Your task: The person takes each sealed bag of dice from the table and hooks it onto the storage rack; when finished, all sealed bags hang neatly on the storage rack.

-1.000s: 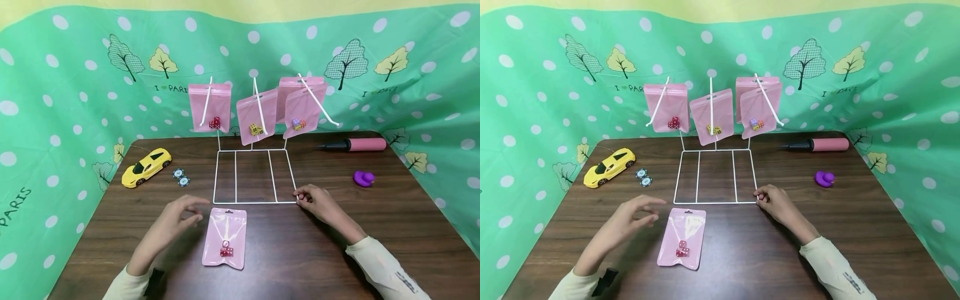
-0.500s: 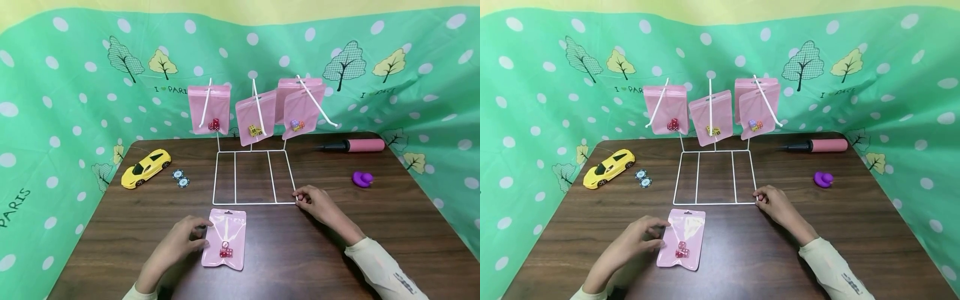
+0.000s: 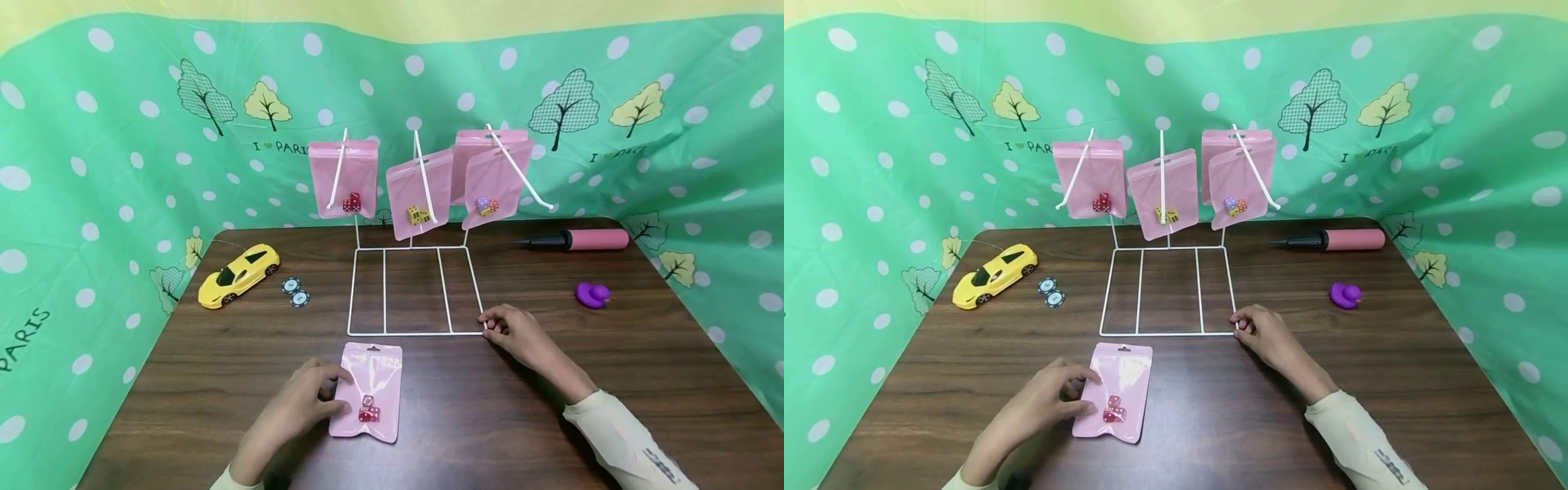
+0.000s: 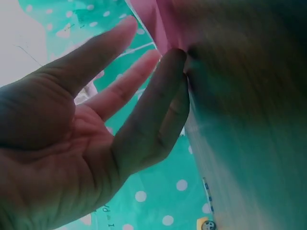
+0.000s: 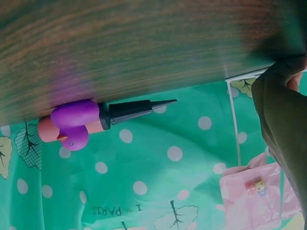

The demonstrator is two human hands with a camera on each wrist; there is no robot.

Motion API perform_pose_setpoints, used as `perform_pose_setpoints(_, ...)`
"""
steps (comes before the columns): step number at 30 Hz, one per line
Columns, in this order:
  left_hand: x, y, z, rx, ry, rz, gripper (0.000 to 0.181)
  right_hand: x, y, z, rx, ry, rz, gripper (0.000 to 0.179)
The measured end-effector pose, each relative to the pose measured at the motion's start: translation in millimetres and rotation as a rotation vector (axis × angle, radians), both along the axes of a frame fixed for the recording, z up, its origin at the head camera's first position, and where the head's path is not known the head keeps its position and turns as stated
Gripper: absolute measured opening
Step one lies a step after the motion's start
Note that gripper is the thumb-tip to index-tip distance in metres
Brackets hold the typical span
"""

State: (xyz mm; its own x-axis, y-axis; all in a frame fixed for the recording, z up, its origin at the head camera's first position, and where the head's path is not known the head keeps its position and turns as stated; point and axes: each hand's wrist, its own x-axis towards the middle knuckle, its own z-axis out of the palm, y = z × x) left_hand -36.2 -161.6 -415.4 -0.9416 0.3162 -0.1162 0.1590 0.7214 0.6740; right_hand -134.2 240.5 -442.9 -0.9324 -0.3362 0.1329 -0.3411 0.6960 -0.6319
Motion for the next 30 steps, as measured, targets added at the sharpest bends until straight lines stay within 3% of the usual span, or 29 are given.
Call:
perform_pose_setpoints(10, 0.3, 9.8, -2.8, -0.044, 0.020, -0.025, 0.025, 1.0, -1.0, -1.9, -0.019, 0.022, 0.006, 0.013)
perform_pose_setpoints(14, 3.0, 14.2, -0.7, -0.056, 0.034, 0.022, 0.023, 0.1, -0.3, -3.5, -0.037, 0.054, 0.016, 0.014)
perform_pose_setpoints(19, 8.8, 25.9, 2.7, -0.088, 0.041, 0.105, 0.042, 0.2, -0.1, -1.7, -0.029, 0.045, 0.010, 0.014)
perform_pose_setpoints(24, 11.3, 35.0, 1.0, -0.150, 0.094, 0.120, 0.057, 1.0, -0.5, 0.2, -0.008, 0.020, -0.001, 0.014)
perform_pose_setpoints(30, 11.3, 35.9, -0.7, -0.176, 0.088, 0.105, 0.052, 2.1, -1.0, 1.1, -0.008, 0.025, -0.002, 0.013)
